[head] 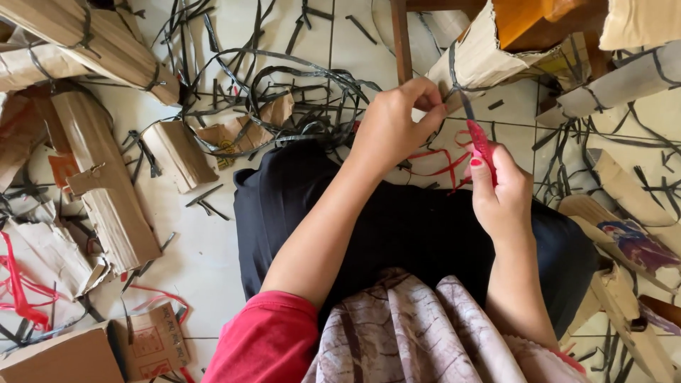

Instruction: The person sits on the floor and uses red-handled scissors to cut black plastic straps from a stack of paper. They repeatedly pick up straps, cut them into shorter pieces, and place the cut pieces on the floor.

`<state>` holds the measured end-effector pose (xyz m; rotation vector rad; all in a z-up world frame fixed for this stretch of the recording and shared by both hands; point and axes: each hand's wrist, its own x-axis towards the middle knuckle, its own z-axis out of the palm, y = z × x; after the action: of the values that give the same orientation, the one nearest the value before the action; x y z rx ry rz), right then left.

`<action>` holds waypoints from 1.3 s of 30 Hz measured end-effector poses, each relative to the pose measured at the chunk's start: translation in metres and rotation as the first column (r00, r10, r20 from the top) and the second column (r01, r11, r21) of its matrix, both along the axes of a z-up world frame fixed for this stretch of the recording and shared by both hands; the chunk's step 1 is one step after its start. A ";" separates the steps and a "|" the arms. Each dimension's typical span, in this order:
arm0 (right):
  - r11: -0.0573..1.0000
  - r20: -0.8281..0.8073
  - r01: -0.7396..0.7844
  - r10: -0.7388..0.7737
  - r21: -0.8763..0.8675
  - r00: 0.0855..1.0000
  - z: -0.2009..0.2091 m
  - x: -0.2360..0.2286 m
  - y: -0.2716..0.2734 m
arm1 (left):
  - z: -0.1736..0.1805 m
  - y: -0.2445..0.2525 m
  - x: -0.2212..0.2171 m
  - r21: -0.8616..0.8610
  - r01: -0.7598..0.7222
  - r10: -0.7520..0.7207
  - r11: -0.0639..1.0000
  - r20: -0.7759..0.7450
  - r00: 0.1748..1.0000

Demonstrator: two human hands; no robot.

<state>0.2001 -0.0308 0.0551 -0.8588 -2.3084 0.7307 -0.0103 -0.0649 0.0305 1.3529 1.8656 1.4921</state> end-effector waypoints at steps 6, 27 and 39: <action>0.999 0.045 0.051 -0.051 0.016 0.998 -0.008 0.005 0.004 | 0.019 -0.011 0.002 0.081 -0.014 0.010 0.997 0.052 0.999; 0.991 0.097 0.068 -0.079 0.114 0.992 -0.010 0.001 -0.011 | 0.010 -0.016 -0.013 0.078 -0.010 0.001 0.997 0.118 0.993; 0.987 0.071 0.053 -0.064 0.149 0.995 -0.019 -0.003 -0.012 | 0.023 -0.023 -0.015 0.048 0.001 -0.006 0.999 0.101 0.995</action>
<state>0.1971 -0.0432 0.0360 -0.8961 -2.3587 0.5042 -0.0257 -0.0879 0.0538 1.2759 1.7749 1.5831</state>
